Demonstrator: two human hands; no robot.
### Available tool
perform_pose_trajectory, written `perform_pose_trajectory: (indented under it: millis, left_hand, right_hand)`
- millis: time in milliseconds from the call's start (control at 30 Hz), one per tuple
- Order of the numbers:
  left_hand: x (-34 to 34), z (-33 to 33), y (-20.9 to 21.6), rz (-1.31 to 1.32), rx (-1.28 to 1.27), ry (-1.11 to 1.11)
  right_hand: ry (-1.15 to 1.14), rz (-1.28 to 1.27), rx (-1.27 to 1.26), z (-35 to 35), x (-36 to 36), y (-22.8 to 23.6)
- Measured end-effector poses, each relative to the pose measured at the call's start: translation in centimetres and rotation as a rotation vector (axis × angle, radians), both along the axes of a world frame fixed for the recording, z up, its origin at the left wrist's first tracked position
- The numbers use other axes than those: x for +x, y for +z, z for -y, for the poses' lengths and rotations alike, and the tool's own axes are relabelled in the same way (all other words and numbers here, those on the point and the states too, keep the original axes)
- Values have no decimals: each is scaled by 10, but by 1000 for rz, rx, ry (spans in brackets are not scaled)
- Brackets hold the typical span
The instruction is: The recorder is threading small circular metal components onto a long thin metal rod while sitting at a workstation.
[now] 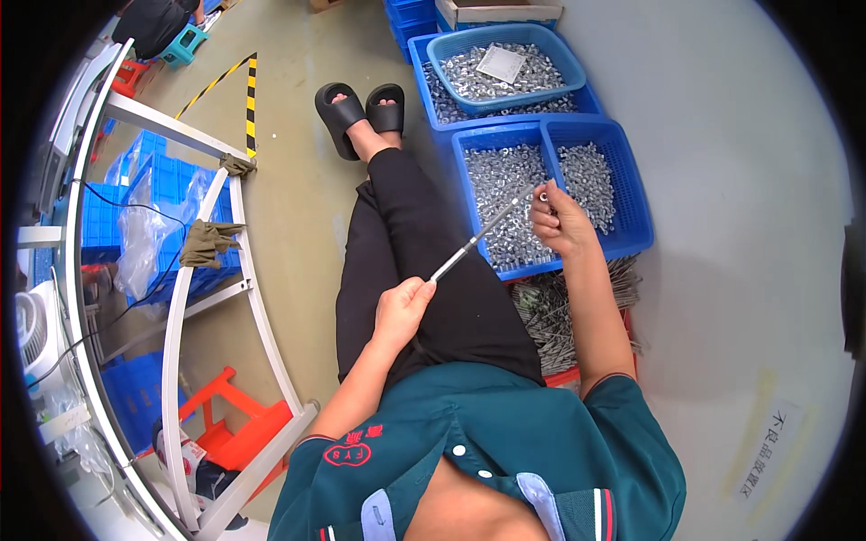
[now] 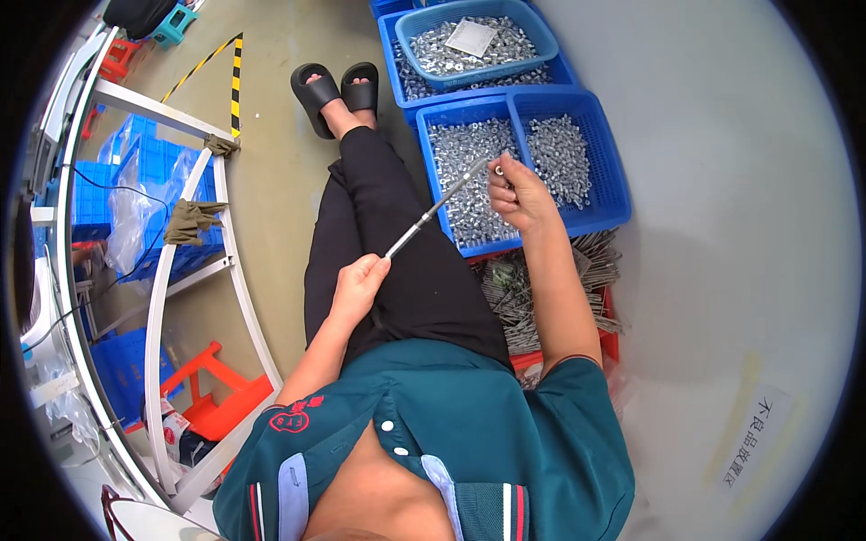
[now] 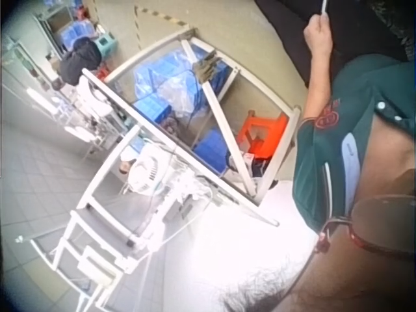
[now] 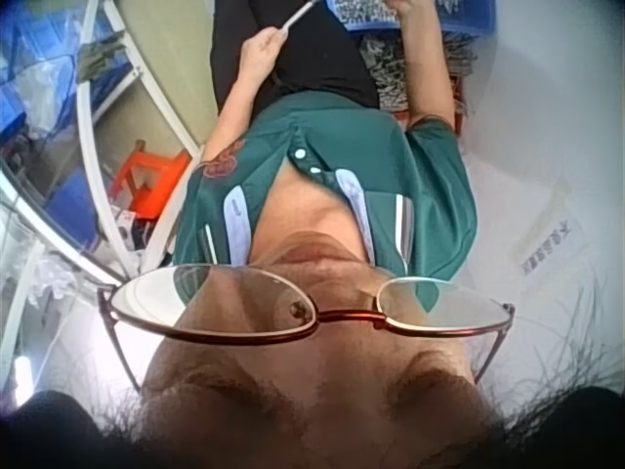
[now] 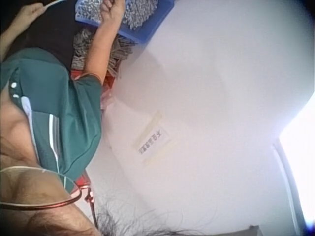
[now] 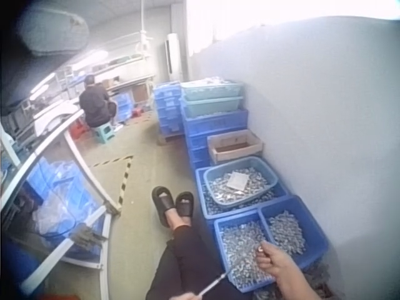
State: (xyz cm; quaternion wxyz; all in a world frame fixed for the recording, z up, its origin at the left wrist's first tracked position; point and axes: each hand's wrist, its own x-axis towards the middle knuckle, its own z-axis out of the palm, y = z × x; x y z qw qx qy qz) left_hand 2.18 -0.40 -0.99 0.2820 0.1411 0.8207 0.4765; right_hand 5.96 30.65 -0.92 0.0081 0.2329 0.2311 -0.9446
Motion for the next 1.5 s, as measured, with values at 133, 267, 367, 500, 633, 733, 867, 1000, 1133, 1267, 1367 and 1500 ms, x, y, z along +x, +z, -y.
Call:
perform_pose_trajectory:
  millis: [133,267,367,500,633,733,867,1000,1133,1267,1367,1500]
  left_hand:
    - [4,-4,6,-60,-71,-37]
    - [3,-4,9,-93,-117,-49]
    - [4,-4,15,-175,-165,-46]
    - [2,-8,7,-105,-65,-28]
    - [-2,-22,9,-52,-59,-14]
    - [-7,-24,8,-30,-48,6]
    - [-8,-18,2,-28,-11,26]
    - [-4,-12,0,-3,11,14]
    - [3,-5,2,21,10,-14]
    - [6,4,4,8,-23,-15]
    - [8,8,-2,1,-8,4]
    - [8,7,0,-11,-28,-1]
  right_hand:
    - [56,-34,102,-2,-5,8]
    - [98,-47,160,-2,-9,16]
    - [165,139,733,-1,-11,29]
    - [172,82,488,15,-14,25]
    - [313,116,465,49,-10,14]
    - [374,95,301,51,-1,14]
    - [199,114,135,30,7,7]
    - [55,91,19,12,11,-9]
    - [88,-77,-38,4,10,-14]
    - [7,145,14,7,0,-4]
    - [1,159,72,7,-2,-4]
    - [-7,27,14,4,4,-9]
